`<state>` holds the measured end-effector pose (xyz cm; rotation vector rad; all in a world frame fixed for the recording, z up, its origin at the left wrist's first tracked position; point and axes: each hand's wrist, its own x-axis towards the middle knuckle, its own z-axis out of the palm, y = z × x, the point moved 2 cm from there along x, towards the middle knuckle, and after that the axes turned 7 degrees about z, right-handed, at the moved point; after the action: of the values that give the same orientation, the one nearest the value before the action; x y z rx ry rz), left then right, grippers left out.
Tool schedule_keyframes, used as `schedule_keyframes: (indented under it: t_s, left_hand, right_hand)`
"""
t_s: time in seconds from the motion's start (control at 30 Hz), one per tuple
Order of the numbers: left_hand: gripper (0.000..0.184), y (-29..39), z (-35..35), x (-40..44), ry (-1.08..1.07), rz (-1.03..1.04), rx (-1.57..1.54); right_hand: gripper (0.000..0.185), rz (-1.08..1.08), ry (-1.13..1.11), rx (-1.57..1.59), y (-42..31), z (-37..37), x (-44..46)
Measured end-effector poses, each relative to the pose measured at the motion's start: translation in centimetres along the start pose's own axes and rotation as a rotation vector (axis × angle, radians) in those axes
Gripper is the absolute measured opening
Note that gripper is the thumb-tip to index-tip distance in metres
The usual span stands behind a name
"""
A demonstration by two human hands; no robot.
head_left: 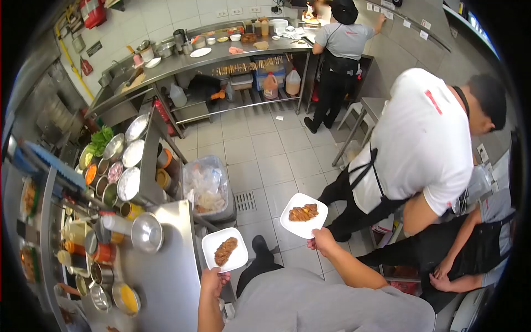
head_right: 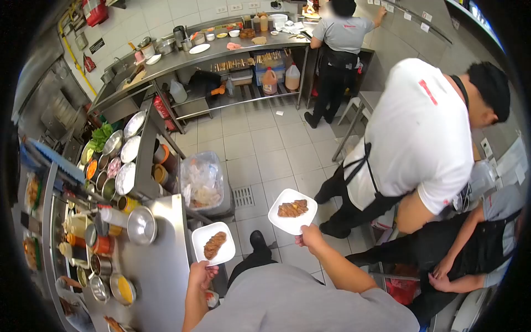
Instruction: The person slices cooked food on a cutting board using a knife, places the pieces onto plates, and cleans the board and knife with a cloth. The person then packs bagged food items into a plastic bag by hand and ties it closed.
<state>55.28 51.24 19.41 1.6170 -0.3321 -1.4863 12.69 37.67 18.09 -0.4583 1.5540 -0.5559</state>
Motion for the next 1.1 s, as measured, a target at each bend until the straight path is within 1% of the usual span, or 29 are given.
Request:
schedule_keyframes:
  t_s: [0.1,0.17,0.23,0.27,0.3,0.37,0.4,0.47,0.57,0.6,0.67,0.7,0.77,0.83,0.9,0.93,1.0,1.03,1.07,1.1]
  left_hand:
    - [0.025,3.7,2.7,6.7,-0.028,-0.062,-0.025]
    - [0.027,7.6,4.5,11.9,-0.081,-0.077,-0.004]
    - [0.022,11.3,7.4,17.5,-0.178,-0.015,0.145]
    - [0.03,13.6,9.1,20.2,-0.235,-0.009,0.199]
    - [0.03,15.6,10.8,23.1,-0.283,-0.002,0.282]
    - [0.031,21.7,16.0,25.8,-0.318,0.071,0.344]
    - [0.031,24.3,18.2,27.2,-0.327,0.072,0.362]
    - [0.024,28.6,22.7,30.7,-0.4,0.05,0.324]
    - [0.025,32.3,29.0,37.3,-0.484,0.036,0.294]
    - [0.026,33.1,30.8,39.7,-0.52,0.033,0.257]
    - [0.026,33.9,34.2,44.8,-0.497,0.002,0.262]
    - [0.027,34.9,35.9,47.0,-0.472,-0.022,0.266]
    - [0.026,37.2,38.8,50.1,-0.423,-0.035,0.274]
    - [0.025,40.5,41.6,53.5,-0.39,-0.039,0.275]
    - [0.023,44.6,43.4,56.3,-0.344,0.035,0.243]
    - [0.023,46.2,43.9,58.1,-0.336,0.021,0.247]
    - [0.023,50.3,45.6,62.9,-0.295,0.122,0.175]
    - [0.022,53.1,46.8,64.8,-0.293,0.149,0.16]
    - [0.022,56.2,48.1,66.4,-0.292,0.178,0.147]
    - [0.022,59.3,49.6,68.3,-0.288,0.196,0.143]
  right_hand:
    - [0.021,-0.017,0.037,-0.024,-6.0,2.2,2.2]
    - [0.021,-0.005,0.032,0.034,-9.4,3.4,5.0]
    - [0.022,0.002,0.037,0.084,-13.3,4.1,7.4]
    - [0.023,-0.046,0.041,0.128,-15.2,4.5,8.1]
    - [0.023,-0.09,0.039,0.176,-16.8,4.5,8.6]
    - [0.023,-0.094,0.088,0.219,-20.0,4.3,9.6]
    - [0.023,-0.107,0.122,0.247,-21.5,4.1,10.7]
    - [0.022,-0.113,0.126,0.296,-23.3,3.1,13.8]
    - [0.021,-0.129,0.149,0.363,-25.5,0.8,19.5]
    - [0.021,-0.119,0.199,0.356,-26.6,0.3,21.3]
    - [0.023,-0.082,0.268,0.353,-29.5,-0.9,25.3]
    - [0.023,-0.086,0.264,0.349,-31.6,-1.7,27.3]
    - [0.027,-0.025,0.294,0.335,-35.6,-2.5,31.0]
    - [0.027,-0.039,0.314,0.348,-41.0,-3.3,35.0]
    - [0.026,-0.131,0.215,0.219,-46.1,-3.6,39.5]
    - [0.024,-0.153,0.205,0.208,-49.0,-3.4,41.8]
    - [0.021,-0.159,0.143,0.223,-56.9,-2.0,44.5]
    - [0.02,-0.134,0.15,0.274,-61.0,-1.0,45.9]
    - [0.022,-0.141,0.131,0.252,-64.8,-0.4,48.1]
    - [0.022,-0.167,0.068,0.27,-69.0,0.5,49.9]
